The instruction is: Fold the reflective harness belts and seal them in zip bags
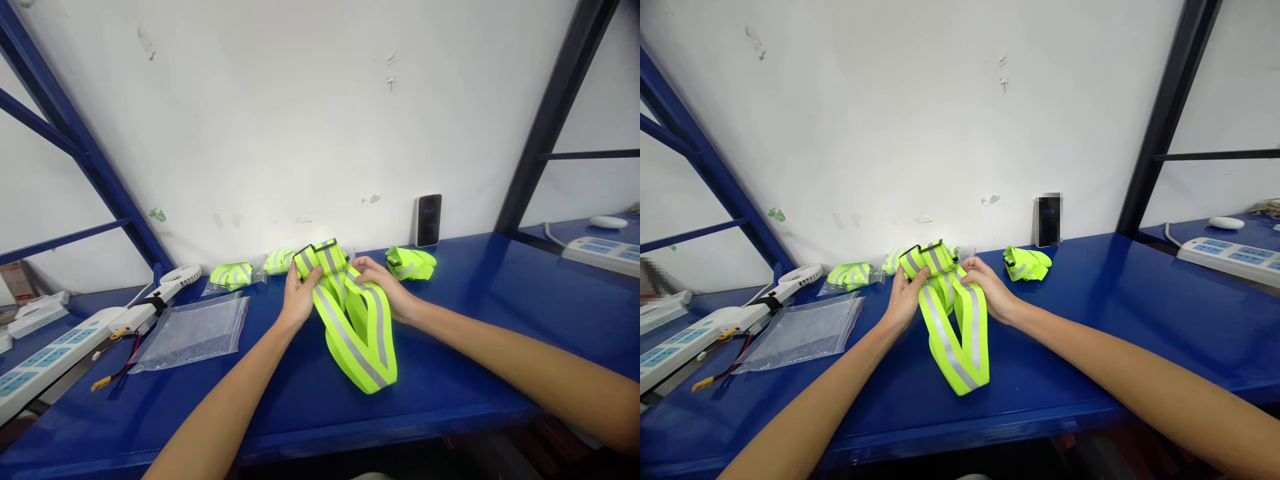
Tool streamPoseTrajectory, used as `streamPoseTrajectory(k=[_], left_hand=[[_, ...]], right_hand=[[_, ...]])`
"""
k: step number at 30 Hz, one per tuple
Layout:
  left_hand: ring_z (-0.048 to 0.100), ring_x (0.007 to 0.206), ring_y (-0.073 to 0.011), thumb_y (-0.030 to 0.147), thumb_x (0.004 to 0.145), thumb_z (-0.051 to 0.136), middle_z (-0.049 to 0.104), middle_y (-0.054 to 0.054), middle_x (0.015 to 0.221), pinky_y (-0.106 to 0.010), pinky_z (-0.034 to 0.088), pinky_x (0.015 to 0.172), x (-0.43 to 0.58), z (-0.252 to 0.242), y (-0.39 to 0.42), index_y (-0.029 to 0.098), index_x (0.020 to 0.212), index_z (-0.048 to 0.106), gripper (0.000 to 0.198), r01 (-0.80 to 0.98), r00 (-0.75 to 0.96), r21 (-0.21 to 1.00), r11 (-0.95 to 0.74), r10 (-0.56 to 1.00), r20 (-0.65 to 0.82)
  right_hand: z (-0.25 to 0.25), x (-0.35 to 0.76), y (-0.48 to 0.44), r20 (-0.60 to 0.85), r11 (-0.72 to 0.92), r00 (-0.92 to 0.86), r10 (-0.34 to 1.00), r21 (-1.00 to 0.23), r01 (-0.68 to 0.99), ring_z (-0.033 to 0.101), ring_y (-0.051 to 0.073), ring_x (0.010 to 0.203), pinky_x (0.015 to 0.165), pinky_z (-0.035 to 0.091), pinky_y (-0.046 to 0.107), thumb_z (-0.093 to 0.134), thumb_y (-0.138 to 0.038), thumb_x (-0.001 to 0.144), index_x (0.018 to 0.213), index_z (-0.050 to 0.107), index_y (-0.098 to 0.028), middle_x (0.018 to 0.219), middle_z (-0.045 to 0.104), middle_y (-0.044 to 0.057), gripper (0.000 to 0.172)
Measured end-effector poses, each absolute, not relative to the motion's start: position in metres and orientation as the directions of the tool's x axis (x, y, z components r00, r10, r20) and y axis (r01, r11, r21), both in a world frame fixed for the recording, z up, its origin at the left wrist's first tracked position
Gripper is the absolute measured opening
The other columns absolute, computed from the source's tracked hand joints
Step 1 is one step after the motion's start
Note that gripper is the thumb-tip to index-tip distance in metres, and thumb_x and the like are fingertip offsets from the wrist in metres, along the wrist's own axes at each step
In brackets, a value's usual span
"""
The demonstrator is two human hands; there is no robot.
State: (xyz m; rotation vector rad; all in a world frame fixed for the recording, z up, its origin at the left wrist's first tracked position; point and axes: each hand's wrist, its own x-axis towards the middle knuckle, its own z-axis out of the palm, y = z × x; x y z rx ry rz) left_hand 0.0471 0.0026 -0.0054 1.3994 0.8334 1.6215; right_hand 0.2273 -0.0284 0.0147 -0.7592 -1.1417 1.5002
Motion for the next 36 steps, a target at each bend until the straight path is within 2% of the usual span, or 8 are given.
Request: streamPoseTrajectory(k=[3, 7, 12, 16, 22, 28, 32, 36], left_hand=[[0.066, 0.102, -0.0229, 0.038, 0.077, 0.073, 0.069, -0.007, 0.113, -0.035, 0.052, 0.09, 0.044, -0.003, 0.004, 0.02, 0.114, 0.056, 0.044, -0.128, -0.077, 0.862, -0.49, 0.872, 0.484], [0.064, 0.105, -0.0233, 0.038, 0.078, 0.072, 0.068, -0.007, 0.114, -0.035, 0.051, 0.09, 0.046, -0.002, 0.003, 0.019, 0.113, 0.057, 0.043, -0.136, -0.07, 0.865, -0.482, 0.876, 0.477], [0.064, 0.107, -0.0237, 0.039, 0.078, 0.072, 0.067, -0.008, 0.117, -0.035, 0.051, 0.091, 0.052, -0.003, -0.005, 0.02, 0.116, 0.055, 0.045, -0.216, -0.01, 0.876, -0.431, 0.898, 0.44], [0.066, 0.103, -0.0224, 0.039, 0.081, 0.07, 0.068, -0.007, 0.114, -0.034, 0.052, 0.089, 0.057, -0.005, -0.01, 0.021, 0.115, 0.055, 0.042, -0.211, 0.007, 0.871, -0.444, 0.89, 0.455], [0.065, 0.103, -0.0217, 0.038, 0.082, 0.068, 0.068, -0.006, 0.113, -0.033, 0.05, 0.09, 0.06, -0.011, -0.012, 0.021, 0.117, 0.054, 0.04, -0.123, -0.027, 0.842, -0.526, 0.85, 0.527], [0.064, 0.106, -0.0228, 0.037, 0.084, 0.066, 0.067, -0.006, 0.115, -0.033, 0.049, 0.092, 0.059, -0.01, -0.012, 0.022, 0.121, 0.052, 0.043, -0.044, 0.062, 0.855, -0.517, 0.853, 0.518], [0.064, 0.103, -0.0219, 0.037, 0.085, 0.064, 0.068, -0.005, 0.112, -0.031, 0.049, 0.089, 0.059, -0.009, -0.014, 0.023, 0.119, 0.053, 0.038, -0.039, 0.083, 0.845, -0.534, 0.841, 0.535], [0.063, 0.1, -0.0212, 0.035, 0.086, 0.063, 0.067, -0.004, 0.107, -0.03, 0.048, 0.088, 0.056, -0.006, -0.02, 0.022, 0.115, 0.053, 0.034, 0.031, 0.177, 0.811, -0.585, 0.801, 0.572]], right_hand=[[0.011, 0.226, -0.029, 0.063, -0.018, -0.261, 0.963, -0.955, -0.295, 0.052, 0.011, 0.05, 0.05, 0.037, 0.024, 0.071, -0.025, 0.07, 0.071, 0.059, -0.018, 0.06, 0.058, -0.004, 0.015], [0.012, 0.224, -0.033, 0.066, -0.015, -0.242, 0.968, -0.948, -0.318, 0.056, 0.011, 0.054, 0.054, 0.04, 0.024, 0.078, -0.032, 0.07, 0.073, 0.068, -0.016, 0.062, 0.064, -0.002, 0.02], [0.01, 0.22, -0.035, 0.028, -0.096, -0.345, 0.938, -0.936, -0.338, 0.067, 0.018, 0.068, 0.069, 0.05, 0.03, 0.083, -0.03, 0.065, 0.072, 0.072, -0.014, 0.073, 0.073, 0.004, 0.02], [0.004, 0.216, -0.035, 0.024, -0.056, -0.242, 0.97, -0.946, -0.319, 0.068, 0.019, 0.066, 0.067, 0.052, 0.031, 0.085, -0.029, 0.064, 0.077, 0.072, -0.015, 0.074, 0.074, 0.004, 0.024], [0.003, 0.212, -0.039, 0.055, -0.002, -0.144, 0.988, -0.93, -0.367, 0.07, 0.02, 0.067, 0.064, 0.056, 0.033, 0.085, -0.021, 0.061, 0.089, 0.059, -0.022, 0.078, 0.074, 0.0, 0.038], [0.001, 0.214, -0.034, 0.013, -0.055, -0.225, 0.974, -0.954, -0.293, 0.07, 0.02, 0.068, 0.069, 0.055, 0.033, 0.077, -0.014, 0.065, 0.083, 0.068, -0.018, 0.082, 0.076, 0.005, 0.02], [-0.002, 0.216, -0.031, 0.081, 0.026, -0.198, 0.977, -0.963, -0.268, 0.07, 0.021, 0.071, 0.069, 0.054, 0.033, 0.078, -0.014, 0.062, 0.087, 0.069, -0.018, 0.083, 0.076, 0.004, 0.027], [-0.004, 0.218, -0.03, 0.088, 0.04, -0.223, 0.971, -0.977, -0.21, 0.069, 0.022, 0.073, 0.073, 0.054, 0.036, 0.077, -0.015, 0.062, 0.083, 0.07, -0.018, 0.081, 0.075, 0.004, 0.023]])
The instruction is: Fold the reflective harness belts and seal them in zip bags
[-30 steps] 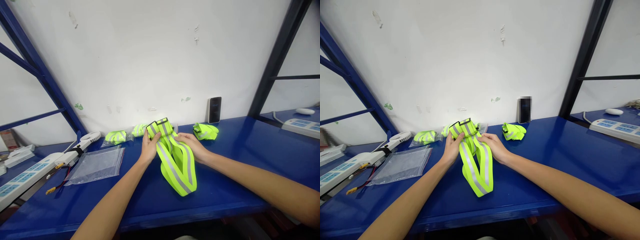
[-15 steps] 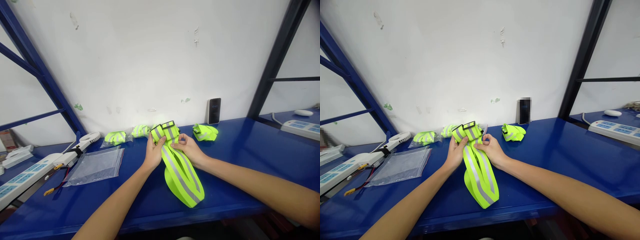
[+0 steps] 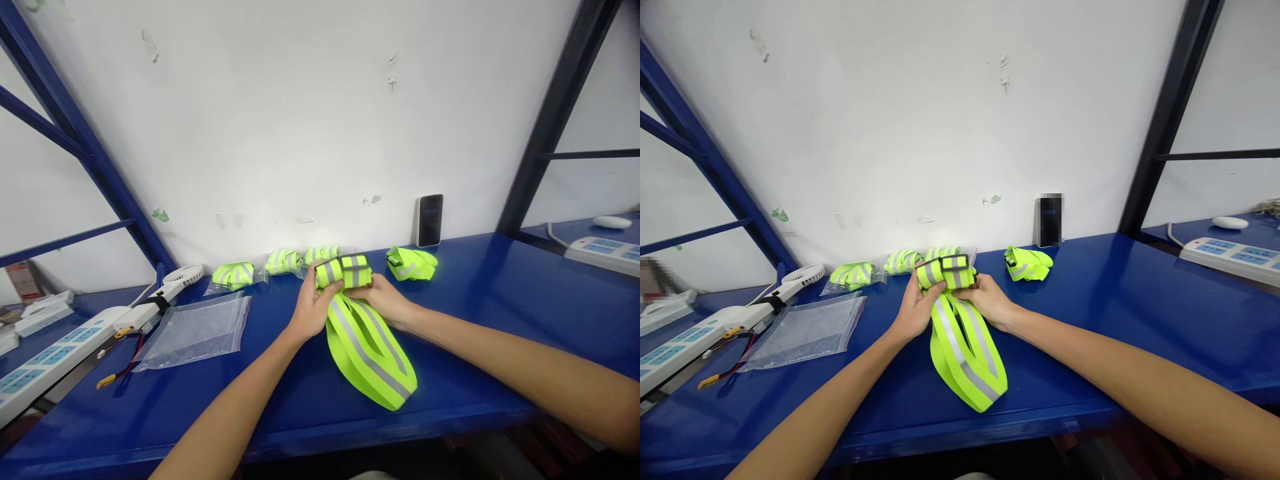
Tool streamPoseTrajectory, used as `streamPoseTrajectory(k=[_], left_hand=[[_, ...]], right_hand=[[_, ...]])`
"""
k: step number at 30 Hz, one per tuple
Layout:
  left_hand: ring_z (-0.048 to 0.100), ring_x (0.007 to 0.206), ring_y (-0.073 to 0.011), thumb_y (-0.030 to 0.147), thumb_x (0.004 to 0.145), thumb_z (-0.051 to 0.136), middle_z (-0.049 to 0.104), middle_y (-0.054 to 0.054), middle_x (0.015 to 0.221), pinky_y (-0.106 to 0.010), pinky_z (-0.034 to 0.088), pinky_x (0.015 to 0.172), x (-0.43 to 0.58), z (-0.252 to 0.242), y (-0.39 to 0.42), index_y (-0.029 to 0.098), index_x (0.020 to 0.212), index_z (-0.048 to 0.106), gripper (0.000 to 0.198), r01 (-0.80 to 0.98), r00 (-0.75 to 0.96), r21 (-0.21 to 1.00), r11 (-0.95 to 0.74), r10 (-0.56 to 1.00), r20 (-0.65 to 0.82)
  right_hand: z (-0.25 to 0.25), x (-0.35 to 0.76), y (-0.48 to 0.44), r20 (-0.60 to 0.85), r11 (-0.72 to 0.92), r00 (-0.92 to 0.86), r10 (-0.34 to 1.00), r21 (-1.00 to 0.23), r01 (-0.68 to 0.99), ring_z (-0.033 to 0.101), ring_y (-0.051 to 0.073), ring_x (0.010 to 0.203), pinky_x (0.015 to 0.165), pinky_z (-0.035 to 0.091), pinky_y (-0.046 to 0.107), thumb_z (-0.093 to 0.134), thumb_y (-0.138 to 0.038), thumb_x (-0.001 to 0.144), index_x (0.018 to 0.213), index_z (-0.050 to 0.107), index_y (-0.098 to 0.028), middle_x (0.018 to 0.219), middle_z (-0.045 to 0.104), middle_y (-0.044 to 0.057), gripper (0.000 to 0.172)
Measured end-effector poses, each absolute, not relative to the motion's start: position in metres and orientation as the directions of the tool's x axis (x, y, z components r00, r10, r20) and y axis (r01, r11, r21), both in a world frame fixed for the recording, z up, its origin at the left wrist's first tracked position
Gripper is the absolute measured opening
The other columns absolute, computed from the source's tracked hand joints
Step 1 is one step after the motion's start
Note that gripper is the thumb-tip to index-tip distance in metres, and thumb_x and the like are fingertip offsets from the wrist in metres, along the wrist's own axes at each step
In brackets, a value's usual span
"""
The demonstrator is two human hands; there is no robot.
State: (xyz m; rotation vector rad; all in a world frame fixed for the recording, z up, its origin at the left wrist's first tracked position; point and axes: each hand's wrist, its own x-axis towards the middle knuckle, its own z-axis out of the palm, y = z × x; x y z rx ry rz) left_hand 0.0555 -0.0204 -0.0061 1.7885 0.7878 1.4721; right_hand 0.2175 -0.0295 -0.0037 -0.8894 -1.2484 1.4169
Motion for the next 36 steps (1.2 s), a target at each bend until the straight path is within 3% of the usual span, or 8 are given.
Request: streamPoseTrajectory(k=[4, 8, 13, 18, 24, 28, 31, 36], left_hand=[[0.061, 0.1, -0.0218, 0.033, 0.086, 0.063, 0.065, -0.005, 0.106, -0.03, 0.047, 0.087, 0.053, -0.006, -0.022, 0.021, 0.113, 0.055, 0.03, 0.115, 0.249, 0.788, -0.604, 0.786, 0.566], [0.061, 0.096, -0.0204, 0.031, 0.088, 0.061, 0.065, -0.004, 0.103, -0.029, 0.046, 0.086, 0.052, -0.007, -0.015, 0.021, 0.11, 0.055, 0.026, 0.13, 0.207, 0.762, -0.635, 0.769, 0.605], [0.062, 0.094, -0.02, 0.031, 0.087, 0.061, 0.066, -0.003, 0.102, -0.03, 0.047, 0.085, 0.05, -0.003, -0.008, 0.021, 0.109, 0.055, 0.025, 0.114, 0.194, 0.762, -0.638, 0.766, 0.613], [0.065, 0.099, -0.0215, 0.036, 0.084, 0.065, 0.068, -0.005, 0.109, -0.032, 0.049, 0.087, 0.051, -0.008, -0.006, 0.021, 0.115, 0.054, 0.035, -0.036, 0.149, 0.85, -0.525, 0.838, 0.524], [0.065, 0.103, -0.0241, 0.042, 0.077, 0.073, 0.069, -0.006, 0.112, -0.036, 0.051, 0.089, 0.056, -0.015, -0.003, 0.02, 0.113, 0.056, 0.045, -0.219, 0.08, 0.883, -0.414, 0.895, 0.439], [0.065, 0.104, -0.0256, 0.041, 0.075, 0.076, 0.069, -0.007, 0.114, -0.04, 0.049, 0.094, 0.056, -0.014, -0.003, 0.019, 0.115, 0.057, 0.049, -0.337, 0.067, 0.885, -0.321, 0.93, 0.363], [0.065, 0.108, -0.0259, 0.039, 0.075, 0.077, 0.068, -0.008, 0.118, -0.042, 0.047, 0.098, 0.056, -0.014, -0.005, 0.02, 0.119, 0.056, 0.052, -0.446, 0.11, 0.87, -0.211, 0.951, 0.288], [0.062, 0.113, -0.0263, 0.041, 0.077, 0.075, 0.066, -0.008, 0.123, -0.042, 0.046, 0.101, 0.055, -0.019, -0.004, 0.021, 0.122, 0.055, 0.053, -0.465, 0.168, 0.867, -0.178, 0.944, 0.283]], right_hand=[[-0.008, 0.22, -0.027, 0.063, 0.029, -0.221, 0.973, -0.988, -0.151, 0.069, 0.024, 0.08, 0.078, 0.053, 0.037, 0.071, -0.011, 0.065, 0.089, 0.071, -0.019, 0.086, 0.075, 0.003, 0.025], [-0.007, 0.221, -0.025, 0.158, 0.143, -0.224, 0.962, -0.987, -0.08, 0.067, 0.024, 0.091, 0.086, 0.05, 0.038, 0.069, -0.013, 0.068, 0.094, 0.07, -0.018, 0.093, 0.074, 0.002, 0.026], [0.005, 0.218, -0.032, 0.161, 0.105, -0.258, 0.953, -0.97, -0.22, 0.067, 0.023, 0.089, 0.084, 0.051, 0.036, 0.071, -0.015, 0.07, 0.103, 0.065, -0.018, 0.096, 0.073, 0.004, 0.033], [0.009, 0.218, -0.036, 0.091, 0.033, -0.299, 0.95, -0.98, -0.195, 0.067, 0.022, 0.084, 0.082, 0.052, 0.037, 0.069, -0.014, 0.068, 0.106, 0.065, -0.017, 0.095, 0.073, 0.004, 0.037], [-0.004, 0.219, -0.028, 0.027, 0.014, -0.068, 0.997, -0.983, -0.182, 0.066, 0.026, 0.09, 0.082, 0.053, 0.036, 0.059, -0.023, 0.077, 0.115, 0.066, -0.021, 0.082, 0.072, 0.0, 0.039], [-0.007, 0.221, -0.023, 0.21, 0.174, -0.219, 0.953, -0.969, -0.174, 0.065, 0.024, 0.101, 0.092, 0.049, 0.036, 0.061, -0.032, 0.084, 0.115, 0.066, -0.021, 0.103, 0.073, 0.002, 0.033], [-0.006, 0.222, -0.023, 0.285, 0.223, -0.357, 0.889, -0.953, -0.204, 0.068, 0.022, 0.095, 0.086, 0.051, 0.034, 0.063, -0.035, 0.086, 0.117, 0.064, -0.021, 0.107, 0.073, 0.003, 0.034], [-0.004, 0.223, -0.021, 0.21, 0.123, -0.336, 0.918, -0.957, -0.262, 0.07, 0.019, 0.071, 0.066, 0.054, 0.03, 0.071, -0.033, 0.08, 0.117, 0.063, -0.02, 0.093, 0.076, 0.004, 0.04]])
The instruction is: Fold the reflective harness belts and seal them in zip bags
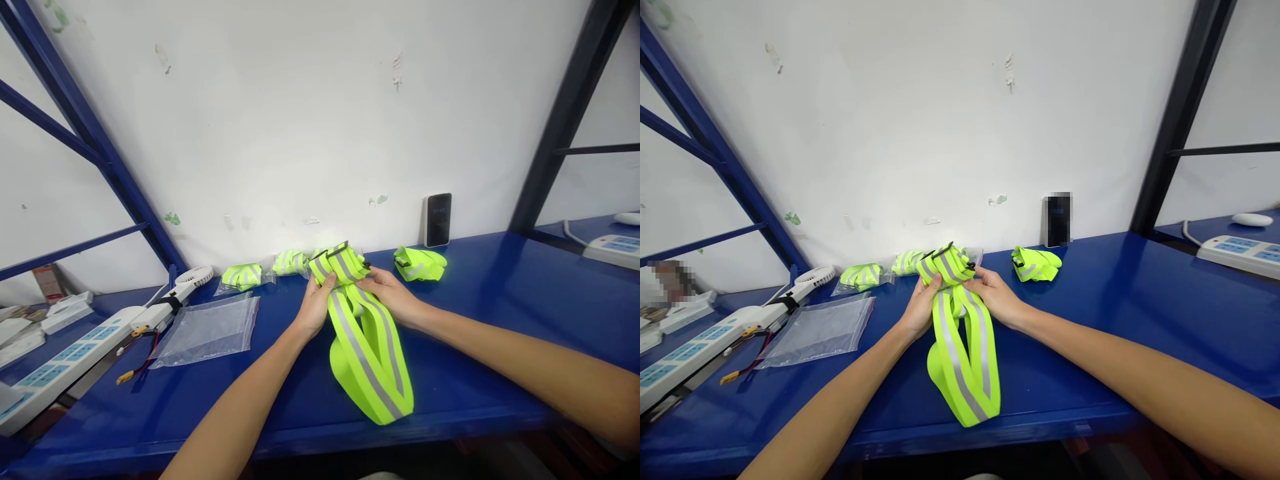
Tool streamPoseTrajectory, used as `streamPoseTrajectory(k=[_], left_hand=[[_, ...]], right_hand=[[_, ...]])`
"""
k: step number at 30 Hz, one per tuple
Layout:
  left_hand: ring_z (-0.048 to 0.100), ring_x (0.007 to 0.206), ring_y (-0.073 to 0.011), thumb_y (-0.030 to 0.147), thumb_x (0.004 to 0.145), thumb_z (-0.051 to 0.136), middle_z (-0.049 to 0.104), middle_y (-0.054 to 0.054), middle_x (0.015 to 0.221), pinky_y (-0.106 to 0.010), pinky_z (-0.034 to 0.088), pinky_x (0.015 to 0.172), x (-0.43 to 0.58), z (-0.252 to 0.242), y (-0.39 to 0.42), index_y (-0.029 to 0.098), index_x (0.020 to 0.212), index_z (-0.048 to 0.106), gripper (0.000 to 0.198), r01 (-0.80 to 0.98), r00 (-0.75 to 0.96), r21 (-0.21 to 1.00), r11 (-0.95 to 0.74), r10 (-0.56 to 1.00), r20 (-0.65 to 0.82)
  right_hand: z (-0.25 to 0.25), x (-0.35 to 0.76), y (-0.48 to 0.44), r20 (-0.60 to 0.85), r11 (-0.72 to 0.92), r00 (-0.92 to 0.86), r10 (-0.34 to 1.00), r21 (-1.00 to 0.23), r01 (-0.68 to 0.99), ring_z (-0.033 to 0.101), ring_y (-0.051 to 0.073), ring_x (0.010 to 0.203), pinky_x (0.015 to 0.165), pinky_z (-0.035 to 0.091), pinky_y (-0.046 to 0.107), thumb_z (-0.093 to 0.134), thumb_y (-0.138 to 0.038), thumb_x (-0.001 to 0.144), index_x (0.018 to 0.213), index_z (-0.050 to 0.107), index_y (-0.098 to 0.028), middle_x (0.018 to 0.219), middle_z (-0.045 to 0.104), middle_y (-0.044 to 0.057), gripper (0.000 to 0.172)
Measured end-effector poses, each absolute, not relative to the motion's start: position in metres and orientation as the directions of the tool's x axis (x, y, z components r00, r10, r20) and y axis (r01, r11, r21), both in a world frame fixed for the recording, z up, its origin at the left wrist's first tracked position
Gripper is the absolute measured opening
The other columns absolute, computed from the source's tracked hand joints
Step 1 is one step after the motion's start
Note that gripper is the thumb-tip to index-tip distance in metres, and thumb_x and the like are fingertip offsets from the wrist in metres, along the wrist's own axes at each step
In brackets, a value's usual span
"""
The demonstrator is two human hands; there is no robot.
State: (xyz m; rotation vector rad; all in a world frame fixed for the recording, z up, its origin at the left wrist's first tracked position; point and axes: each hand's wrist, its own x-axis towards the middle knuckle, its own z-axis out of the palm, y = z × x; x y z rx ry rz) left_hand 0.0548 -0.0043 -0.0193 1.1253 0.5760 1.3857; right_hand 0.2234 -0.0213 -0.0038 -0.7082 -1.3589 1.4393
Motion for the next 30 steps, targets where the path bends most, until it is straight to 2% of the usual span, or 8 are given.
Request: streamPoseTrajectory(k=[4, 8, 12, 18, 22, 24, 26, 30], left_hand=[[0.06, 0.115, -0.0257, 0.043, 0.078, 0.074, 0.066, -0.008, 0.123, -0.041, 0.045, 0.102, 0.052, -0.025, 0.001, 0.021, 0.122, 0.056, 0.053, -0.378, 0.192, 0.894, -0.239, 0.925, 0.328], [0.063, 0.109, -0.025, 0.045, 0.077, 0.074, 0.066, -0.007, 0.119, -0.041, 0.048, 0.098, 0.05, -0.022, 0.002, 0.022, 0.124, 0.054, 0.056, -0.336, 0.159, 0.9, -0.279, 0.925, 0.346], [0.064, 0.105, -0.0249, 0.045, 0.076, 0.075, 0.068, -0.007, 0.114, -0.041, 0.049, 0.095, 0.048, -0.017, 0.0, 0.021, 0.123, 0.054, 0.057, -0.318, 0.187, 0.909, -0.268, 0.923, 0.337], [0.064, 0.106, -0.0247, 0.042, 0.081, 0.071, 0.066, -0.007, 0.117, -0.041, 0.049, 0.093, 0.048, -0.021, 0.0, 0.021, 0.115, 0.055, 0.043, -0.354, 0.259, 0.914, -0.2, 0.918, 0.301], [0.06, 0.111, -0.0253, 0.042, 0.081, 0.07, 0.065, -0.008, 0.118, -0.039, 0.046, 0.096, 0.044, -0.021, 0.003, 0.02, 0.113, 0.055, 0.042, -0.194, 0.234, 0.91, -0.367, 0.883, 0.406], [0.058, 0.112, -0.025, 0.041, 0.084, 0.066, 0.064, -0.008, 0.117, -0.037, 0.045, 0.097, 0.042, -0.02, 0.004, 0.019, 0.113, 0.056, 0.038, -0.085, 0.222, 0.878, -0.471, 0.85, 0.477], [0.058, 0.112, -0.0245, 0.039, 0.087, 0.062, 0.063, -0.008, 0.117, -0.036, 0.044, 0.097, 0.038, -0.018, 0.006, 0.019, 0.113, 0.056, 0.034, -0.006, 0.223, 0.846, -0.532, 0.824, 0.52], [0.058, 0.107, -0.0231, 0.036, 0.09, 0.058, 0.062, -0.007, 0.115, -0.034, 0.045, 0.093, 0.033, -0.013, 0.006, 0.021, 0.121, 0.051, 0.035, 0.085, 0.286, 0.797, -0.597, 0.781, 0.555]], right_hand=[[-0.001, 0.225, -0.022, 0.184, 0.132, -0.278, 0.943, -0.971, -0.198, 0.07, 0.019, 0.065, 0.061, 0.054, 0.029, 0.075, -0.033, 0.076, 0.11, 0.067, -0.017, 0.086, 0.077, 0.005, 0.039], [0.0, 0.226, -0.025, 0.221, 0.185, -0.329, 0.918, -0.973, -0.137, 0.07, 0.021, 0.062, 0.056, 0.053, 0.031, 0.076, -0.037, 0.074, 0.117, 0.062, -0.017, 0.081, 0.076, 0.004, 0.05], [0.0, 0.227, -0.025, 0.238, 0.214, -0.328, 0.914, -0.971, -0.107, 0.07, 0.021, 0.061, 0.055, 0.053, 0.03, 0.076, -0.037, 0.074, 0.114, 0.061, -0.016, 0.077, 0.076, 0.004, 0.048], [-0.001, 0.226, -0.023, 0.245, 0.236, -0.303, 0.921, -0.969, -0.068, 0.067, 0.02, 0.056, 0.05, 0.051, 0.03, 0.076, -0.035, 0.073, 0.112, 0.059, -0.017, 0.07, 0.072, 0.0, 0.046], [0.003, 0.225, -0.027, 0.291, 0.279, -0.333, 0.897, -0.957, -0.085, 0.071, 0.022, 0.077, 0.07, 0.057, 0.034, 0.077, -0.026, 0.073, 0.11, 0.06, -0.018, 0.09, 0.074, 0.004, 0.042], [0.007, 0.224, -0.031, 0.264, 0.221, -0.377, 0.888, -0.963, -0.155, 0.07, 0.023, 0.091, 0.082, 0.056, 0.036, 0.078, -0.021, 0.071, 0.113, 0.058, -0.019, 0.103, 0.073, 0.005, 0.046], [0.012, 0.224, -0.035, 0.189, 0.094, -0.416, 0.89, -0.967, -0.238, 0.069, 0.022, 0.097, 0.087, 0.055, 0.037, 0.076, -0.018, 0.073, 0.119, 0.054, -0.022, 0.111, 0.07, 0.005, 0.051], [0.017, 0.227, -0.036, 0.066, -0.122, -0.469, 0.881, -0.925, -0.359, 0.069, 0.021, 0.091, 0.085, 0.055, 0.038, 0.064, -0.02, 0.083, 0.125, 0.052, -0.026, 0.114, 0.069, 0.005, 0.044]])
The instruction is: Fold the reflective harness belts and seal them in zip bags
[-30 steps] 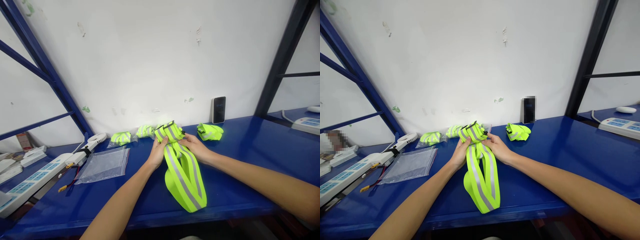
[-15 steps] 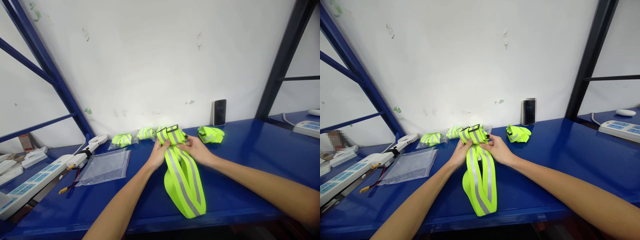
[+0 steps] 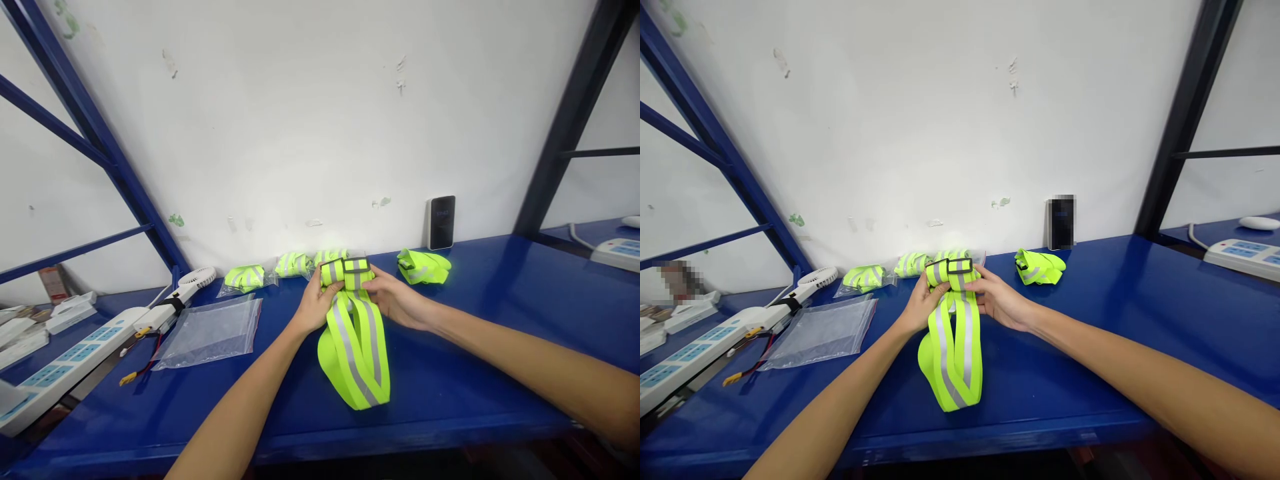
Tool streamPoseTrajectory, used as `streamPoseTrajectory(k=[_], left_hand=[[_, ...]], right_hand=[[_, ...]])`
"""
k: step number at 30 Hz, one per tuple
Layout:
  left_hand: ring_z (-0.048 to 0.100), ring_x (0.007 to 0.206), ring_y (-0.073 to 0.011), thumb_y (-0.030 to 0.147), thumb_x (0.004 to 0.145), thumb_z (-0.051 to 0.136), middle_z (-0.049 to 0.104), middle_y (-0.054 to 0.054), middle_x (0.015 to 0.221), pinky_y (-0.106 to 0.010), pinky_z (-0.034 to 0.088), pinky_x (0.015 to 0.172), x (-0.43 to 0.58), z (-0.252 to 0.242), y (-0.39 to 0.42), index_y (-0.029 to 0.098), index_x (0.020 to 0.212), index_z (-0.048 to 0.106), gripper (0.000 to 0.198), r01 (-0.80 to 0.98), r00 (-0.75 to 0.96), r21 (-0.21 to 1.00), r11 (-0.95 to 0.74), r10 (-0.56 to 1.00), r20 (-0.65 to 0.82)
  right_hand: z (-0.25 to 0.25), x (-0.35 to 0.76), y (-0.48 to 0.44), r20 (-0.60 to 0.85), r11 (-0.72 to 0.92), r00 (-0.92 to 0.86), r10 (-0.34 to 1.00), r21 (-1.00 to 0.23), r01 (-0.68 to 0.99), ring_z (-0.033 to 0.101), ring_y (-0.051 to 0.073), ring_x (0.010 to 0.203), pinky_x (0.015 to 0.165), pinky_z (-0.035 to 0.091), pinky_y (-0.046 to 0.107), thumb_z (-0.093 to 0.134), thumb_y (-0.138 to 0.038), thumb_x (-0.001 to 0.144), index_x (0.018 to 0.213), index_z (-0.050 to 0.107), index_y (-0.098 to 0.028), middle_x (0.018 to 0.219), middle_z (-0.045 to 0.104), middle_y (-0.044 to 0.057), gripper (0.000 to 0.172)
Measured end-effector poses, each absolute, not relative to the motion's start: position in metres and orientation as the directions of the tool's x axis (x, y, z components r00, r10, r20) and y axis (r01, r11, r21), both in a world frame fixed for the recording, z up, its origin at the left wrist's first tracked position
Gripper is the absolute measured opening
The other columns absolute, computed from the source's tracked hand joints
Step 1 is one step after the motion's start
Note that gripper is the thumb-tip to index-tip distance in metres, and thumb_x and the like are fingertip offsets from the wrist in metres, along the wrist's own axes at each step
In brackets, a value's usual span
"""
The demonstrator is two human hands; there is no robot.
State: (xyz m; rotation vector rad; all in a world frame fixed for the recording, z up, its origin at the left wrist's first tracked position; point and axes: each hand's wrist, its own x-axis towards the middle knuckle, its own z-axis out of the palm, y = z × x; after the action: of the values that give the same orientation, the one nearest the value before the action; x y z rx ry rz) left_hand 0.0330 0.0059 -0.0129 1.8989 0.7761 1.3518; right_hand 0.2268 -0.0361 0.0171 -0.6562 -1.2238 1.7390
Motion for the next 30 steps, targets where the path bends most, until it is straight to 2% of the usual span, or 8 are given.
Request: streamPoseTrajectory(k=[3, 7, 12, 17, 19, 23, 27, 30], left_hand=[[0.058, 0.102, -0.0234, 0.035, 0.091, 0.056, 0.063, -0.006, 0.109, -0.035, 0.045, 0.091, 0.03, -0.007, 0.005, 0.02, 0.117, 0.052, 0.03, 0.185, 0.366, 0.731, -0.657, 0.736, 0.569], [0.057, 0.102, -0.0257, 0.032, 0.092, 0.053, 0.061, -0.01, 0.109, -0.037, 0.043, 0.092, 0.028, 0.0, 0.002, 0.02, 0.112, 0.054, 0.023, 0.286, 0.415, 0.63, -0.722, 0.686, 0.598], [0.055, 0.105, -0.0273, 0.029, 0.092, 0.052, 0.06, -0.011, 0.112, -0.038, 0.042, 0.093, 0.03, 0.002, -0.002, 0.02, 0.115, 0.055, 0.025, 0.274, 0.455, 0.587, -0.762, 0.641, 0.618], [0.054, 0.107, -0.0272, 0.027, 0.09, 0.054, 0.058, -0.011, 0.115, -0.037, 0.04, 0.095, 0.029, 0.002, -0.004, 0.02, 0.115, 0.055, 0.026, 0.258, 0.446, 0.58, -0.773, 0.628, 0.638], [0.054, 0.106, -0.0267, 0.028, 0.091, 0.054, 0.059, -0.01, 0.114, -0.037, 0.04, 0.094, 0.029, 0.002, -0.004, 0.021, 0.115, 0.054, 0.025, 0.259, 0.439, 0.606, -0.752, 0.651, 0.619], [0.057, 0.1, -0.0247, 0.032, 0.091, 0.056, 0.06, -0.007, 0.109, -0.034, 0.043, 0.089, 0.032, -0.001, -0.004, 0.022, 0.114, 0.053, 0.025, 0.195, 0.411, 0.717, -0.669, 0.72, 0.56], [0.056, 0.1, -0.0243, 0.033, 0.089, 0.059, 0.061, -0.006, 0.107, -0.033, 0.042, 0.089, 0.034, -0.001, -0.004, 0.022, 0.112, 0.053, 0.026, 0.15, 0.395, 0.755, -0.638, 0.739, 0.546], [0.057, 0.098, -0.024, 0.034, 0.089, 0.059, 0.062, -0.005, 0.104, -0.032, 0.043, 0.087, 0.036, -0.002, -0.003, 0.022, 0.11, 0.054, 0.025, 0.131, 0.379, 0.766, -0.63, 0.746, 0.548]], right_hand=[[0.019, 0.231, -0.032, 0.037, -0.223, -0.538, 0.842, -0.885, -0.409, 0.07, 0.023, 0.09, 0.087, 0.054, 0.042, 0.054, -0.034, 0.09, 0.124, 0.055, -0.022, 0.11, 0.071, 0.009, 0.037], [0.02, 0.233, -0.029, 0.0, -0.26, -0.581, 0.814, -0.894, -0.365, 0.069, 0.025, 0.094, 0.089, 0.054, 0.043, 0.047, -0.051, 0.092, 0.118, 0.06, -0.019, 0.11, 0.071, 0.011, 0.043], [0.022, 0.231, -0.03, -0.039, -0.224, -0.524, 0.851, -0.929, -0.295, 0.068, 0.023, 0.098, 0.091, 0.053, 0.036, 0.056, -0.037, 0.091, 0.111, 0.063, -0.02, 0.11, 0.071, 0.009, 0.028], [0.024, 0.235, -0.031, 0.008, -0.245, -0.564, 0.825, -0.896, -0.371, 0.069, 0.025, 0.099, 0.093, 0.053, 0.041, 0.054, -0.043, 0.09, 0.114, 0.063, -0.02, 0.11, 0.071, 0.009, 0.034], [0.022, 0.234, -0.031, 0.035, -0.225, -0.57, 0.821, -0.898, -0.378, 0.069, 0.025, 0.099, 0.093, 0.053, 0.041, 0.064, -0.034, 0.084, 0.113, 0.064, -0.02, 0.11, 0.072, 0.009, 0.032], [0.018, 0.228, -0.034, 0.051, -0.113, -0.468, 0.882, -0.941, -0.318, 0.07, 0.023, 0.095, 0.09, 0.054, 0.036, 0.077, -0.009, 0.066, 0.105, 0.066, -0.02, 0.105, 0.073, 0.006, 0.042], [0.019, 0.223, -0.036, 0.042, -0.106, -0.383, 0.923, -0.928, -0.356, 0.071, 0.024, 0.09, 0.085, 0.056, 0.036, 0.069, -0.01, 0.072, 0.099, 0.067, -0.018, 0.101, 0.074, 0.007, 0.028], [0.02, 0.222, -0.036, 0.047, -0.109, -0.389, 0.92, -0.923, -0.37, 0.071, 0.023, 0.089, 0.081, 0.057, 0.035, 0.065, -0.011, 0.075, 0.1, 0.068, -0.018, 0.102, 0.075, 0.007, 0.026]])
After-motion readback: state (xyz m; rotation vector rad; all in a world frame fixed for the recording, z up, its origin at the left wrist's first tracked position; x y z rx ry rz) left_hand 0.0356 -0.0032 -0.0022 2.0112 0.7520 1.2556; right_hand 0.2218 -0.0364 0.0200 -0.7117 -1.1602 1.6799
